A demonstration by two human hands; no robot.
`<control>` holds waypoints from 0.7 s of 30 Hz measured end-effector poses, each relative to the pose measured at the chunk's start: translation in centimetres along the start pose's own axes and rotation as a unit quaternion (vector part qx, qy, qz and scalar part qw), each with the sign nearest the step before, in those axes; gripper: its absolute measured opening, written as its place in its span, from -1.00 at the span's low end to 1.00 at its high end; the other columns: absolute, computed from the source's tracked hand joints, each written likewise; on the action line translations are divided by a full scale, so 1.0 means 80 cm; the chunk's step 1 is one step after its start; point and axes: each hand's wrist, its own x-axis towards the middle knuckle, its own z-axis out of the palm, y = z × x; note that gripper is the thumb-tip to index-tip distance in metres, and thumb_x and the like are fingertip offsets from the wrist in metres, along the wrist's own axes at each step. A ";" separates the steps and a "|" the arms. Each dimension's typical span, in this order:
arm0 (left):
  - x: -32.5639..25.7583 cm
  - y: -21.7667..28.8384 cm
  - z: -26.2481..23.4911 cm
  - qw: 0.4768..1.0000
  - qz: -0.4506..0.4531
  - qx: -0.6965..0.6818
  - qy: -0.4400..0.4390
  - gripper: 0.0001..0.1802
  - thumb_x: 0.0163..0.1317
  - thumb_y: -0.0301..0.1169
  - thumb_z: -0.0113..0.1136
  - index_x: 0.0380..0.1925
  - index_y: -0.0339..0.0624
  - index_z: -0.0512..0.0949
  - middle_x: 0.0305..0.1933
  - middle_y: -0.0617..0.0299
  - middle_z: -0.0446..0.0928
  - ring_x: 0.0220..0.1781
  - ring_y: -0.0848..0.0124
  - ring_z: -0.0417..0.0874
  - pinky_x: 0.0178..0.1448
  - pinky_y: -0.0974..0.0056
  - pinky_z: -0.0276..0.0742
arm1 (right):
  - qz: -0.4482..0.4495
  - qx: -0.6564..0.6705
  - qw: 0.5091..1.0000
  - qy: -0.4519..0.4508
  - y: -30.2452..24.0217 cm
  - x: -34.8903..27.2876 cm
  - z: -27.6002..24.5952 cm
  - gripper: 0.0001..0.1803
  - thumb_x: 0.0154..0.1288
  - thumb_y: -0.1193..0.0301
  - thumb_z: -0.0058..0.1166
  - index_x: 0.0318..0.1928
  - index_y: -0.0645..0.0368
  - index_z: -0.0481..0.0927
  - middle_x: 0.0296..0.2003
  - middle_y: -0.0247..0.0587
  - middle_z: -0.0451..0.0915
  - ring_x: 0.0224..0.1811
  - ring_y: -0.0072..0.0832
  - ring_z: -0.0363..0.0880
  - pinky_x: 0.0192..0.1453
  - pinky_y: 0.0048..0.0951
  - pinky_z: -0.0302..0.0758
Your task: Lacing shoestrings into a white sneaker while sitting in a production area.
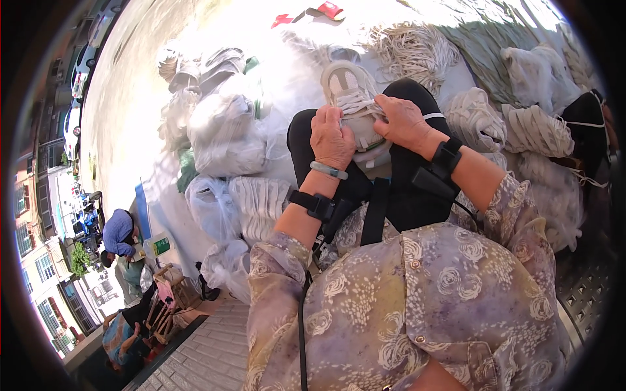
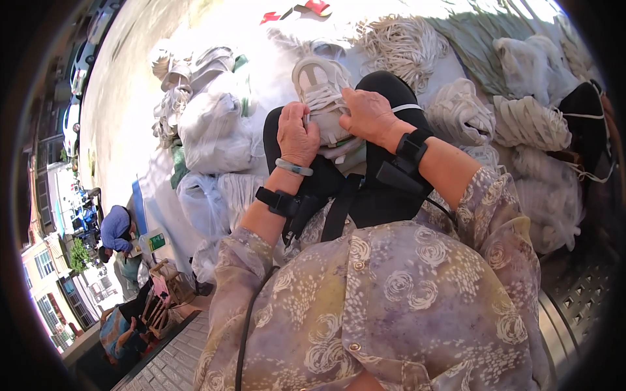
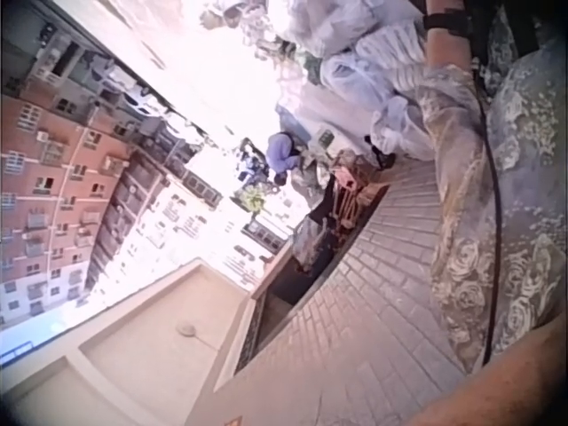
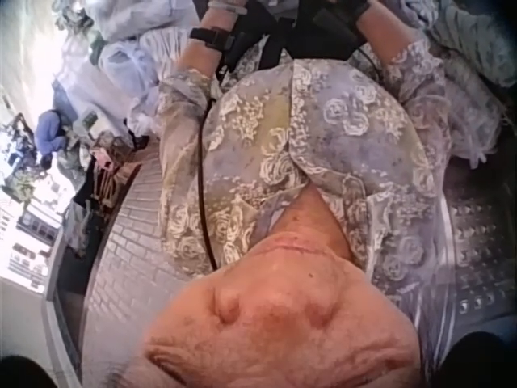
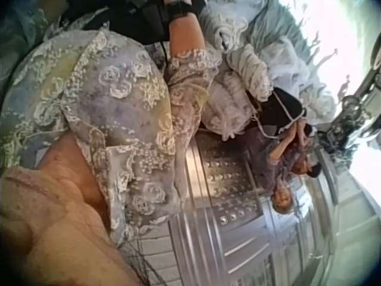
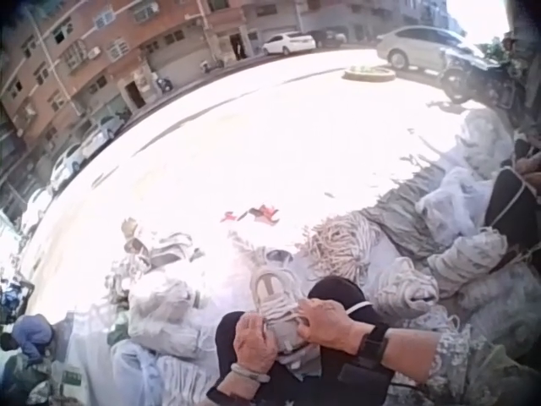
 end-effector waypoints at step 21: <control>0.026 0.037 0.032 0.982 0.111 0.151 -0.024 -0.88 -0.16 -0.38 0.23 -0.56 -0.13 0.61 -0.11 0.19 0.52 -0.04 0.13 0.44 -0.02 0.11 0.34 | -0.009 0.044 0.999 -0.009 0.009 0.000 0.006 -0.83 0.00 0.48 -0.03 -0.37 0.30 0.47 -0.37 0.12 0.54 -0.20 -0.01 0.52 -0.11 -0.13 0.43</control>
